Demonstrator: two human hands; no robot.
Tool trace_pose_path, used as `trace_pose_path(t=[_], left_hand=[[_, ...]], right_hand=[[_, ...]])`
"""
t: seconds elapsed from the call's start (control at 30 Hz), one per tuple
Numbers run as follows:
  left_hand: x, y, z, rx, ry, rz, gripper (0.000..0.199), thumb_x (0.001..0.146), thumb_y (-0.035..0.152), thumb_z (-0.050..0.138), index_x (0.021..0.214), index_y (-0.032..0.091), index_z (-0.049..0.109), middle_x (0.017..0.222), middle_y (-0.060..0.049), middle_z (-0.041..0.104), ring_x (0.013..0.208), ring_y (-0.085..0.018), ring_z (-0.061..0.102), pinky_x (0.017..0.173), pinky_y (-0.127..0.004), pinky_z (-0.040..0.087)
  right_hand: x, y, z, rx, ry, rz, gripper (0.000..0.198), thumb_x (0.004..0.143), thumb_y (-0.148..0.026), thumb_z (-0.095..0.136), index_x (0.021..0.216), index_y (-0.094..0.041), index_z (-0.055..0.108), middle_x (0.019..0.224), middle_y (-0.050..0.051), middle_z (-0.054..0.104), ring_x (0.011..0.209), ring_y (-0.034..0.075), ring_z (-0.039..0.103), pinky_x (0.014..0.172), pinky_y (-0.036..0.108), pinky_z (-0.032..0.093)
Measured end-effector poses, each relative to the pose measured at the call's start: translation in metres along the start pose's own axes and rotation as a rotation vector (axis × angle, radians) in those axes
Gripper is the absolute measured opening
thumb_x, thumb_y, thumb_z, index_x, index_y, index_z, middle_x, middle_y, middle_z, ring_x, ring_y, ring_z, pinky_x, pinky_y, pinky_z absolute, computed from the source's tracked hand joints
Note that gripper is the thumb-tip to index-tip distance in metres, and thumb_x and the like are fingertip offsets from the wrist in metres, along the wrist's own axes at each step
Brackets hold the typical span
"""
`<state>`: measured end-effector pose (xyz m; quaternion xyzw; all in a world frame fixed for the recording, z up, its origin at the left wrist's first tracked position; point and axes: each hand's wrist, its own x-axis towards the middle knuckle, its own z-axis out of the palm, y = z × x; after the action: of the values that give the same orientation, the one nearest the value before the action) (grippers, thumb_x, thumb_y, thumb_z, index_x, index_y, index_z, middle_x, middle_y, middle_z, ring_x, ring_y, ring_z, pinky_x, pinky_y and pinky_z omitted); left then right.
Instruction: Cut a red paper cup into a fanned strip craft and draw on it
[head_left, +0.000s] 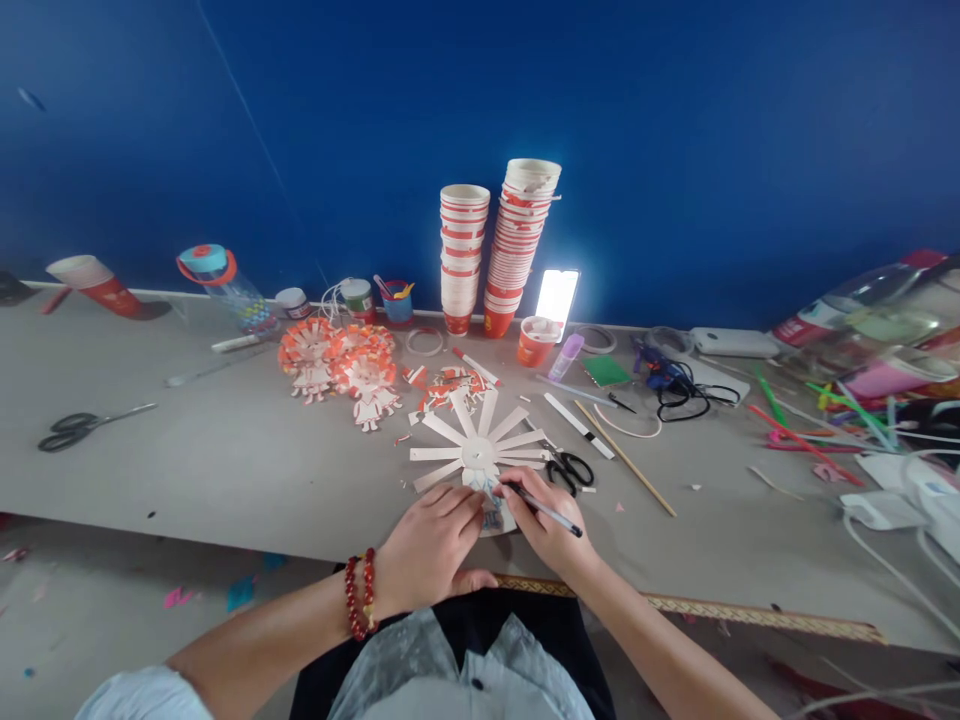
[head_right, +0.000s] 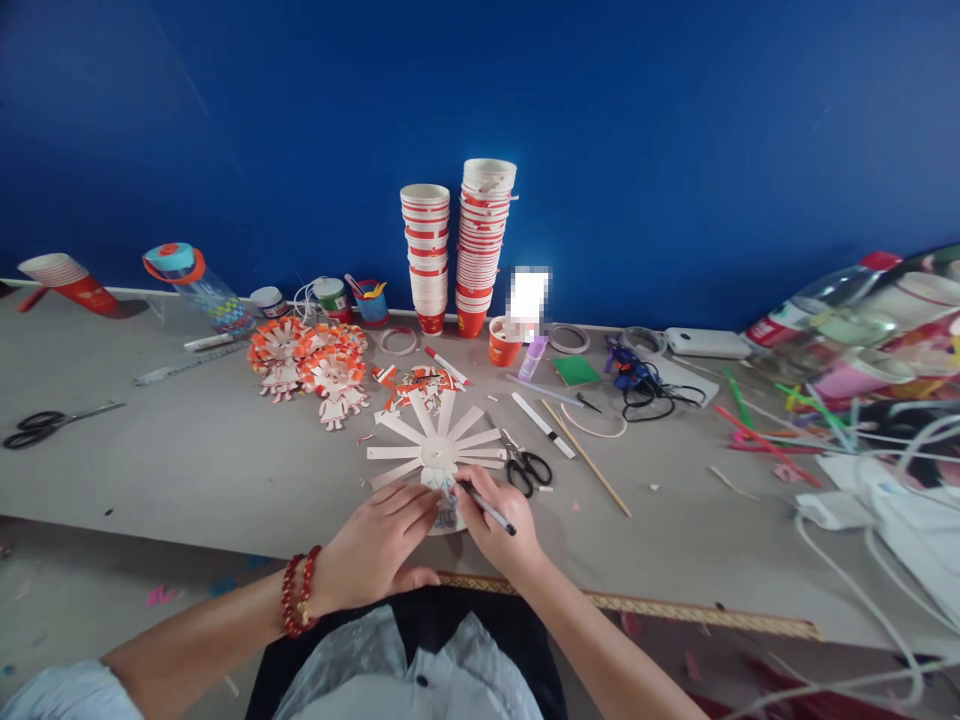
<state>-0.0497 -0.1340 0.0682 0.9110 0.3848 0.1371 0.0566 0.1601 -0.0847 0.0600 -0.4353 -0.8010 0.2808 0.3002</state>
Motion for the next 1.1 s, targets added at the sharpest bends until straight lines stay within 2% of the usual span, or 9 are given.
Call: trace_pose_path(t=[0.17,0.3,0.4,0.63,1.1], left_hand=[[0.002,0.001,0.000,-0.001,0.025,-0.001,0.070,0.088,0.065,0.044,0.130,0.009,0.053,0.129,-0.014,0.057,0.127,-0.029,0.044,0.116,-0.043,0.026],[0.002,0.002,0.003,-0.002,0.023,-0.003,0.074,0.086,0.070,0.041,0.127,0.010,0.055,0.128,-0.015,0.057,0.126,-0.029,0.046,0.114,-0.043,0.030],[0.002,0.002,0.005,0.009,-0.002,-0.006,0.078,0.085,0.072,0.039,0.130,0.010,0.053,0.129,-0.016,0.056,0.126,-0.030,0.046,0.112,-0.044,0.032],[-0.001,0.002,0.009,0.041,-0.029,-0.022,0.084,0.084,0.075,0.036,0.130,0.007,0.052,0.134,-0.019,0.053,0.128,-0.033,0.044,0.111,-0.044,0.032],[-0.003,0.002,0.013,0.029,-0.033,-0.018,0.090,0.081,0.078,0.034,0.132,0.005,0.050,0.136,-0.021,0.051,0.130,-0.034,0.041,0.111,-0.045,0.031]], right_hand=[[0.009,-0.006,-0.003,0.060,-0.005,0.044,0.010,0.094,-0.028,0.046,0.101,-0.023,0.051,0.083,0.003,0.071,0.068,0.019,0.067,0.063,0.026,0.049],[0.020,-0.008,0.005,0.088,0.010,0.018,0.004,0.089,-0.026,0.050,0.090,-0.023,0.053,0.066,-0.002,0.062,0.054,0.015,0.056,0.053,0.023,0.042],[0.026,-0.002,0.017,0.082,0.051,-0.013,0.006,0.087,-0.024,0.051,0.082,-0.022,0.054,0.061,-0.004,0.055,0.052,0.013,0.050,0.051,0.022,0.039],[0.025,0.014,0.027,0.128,0.083,-0.042,0.008,0.088,-0.023,0.051,0.082,-0.021,0.056,0.064,-0.003,0.055,0.054,0.013,0.049,0.054,0.022,0.039],[0.026,0.012,0.027,0.057,0.032,-0.011,0.008,0.089,-0.026,0.051,0.086,-0.022,0.057,0.065,-0.003,0.059,0.055,0.014,0.052,0.055,0.022,0.040]])
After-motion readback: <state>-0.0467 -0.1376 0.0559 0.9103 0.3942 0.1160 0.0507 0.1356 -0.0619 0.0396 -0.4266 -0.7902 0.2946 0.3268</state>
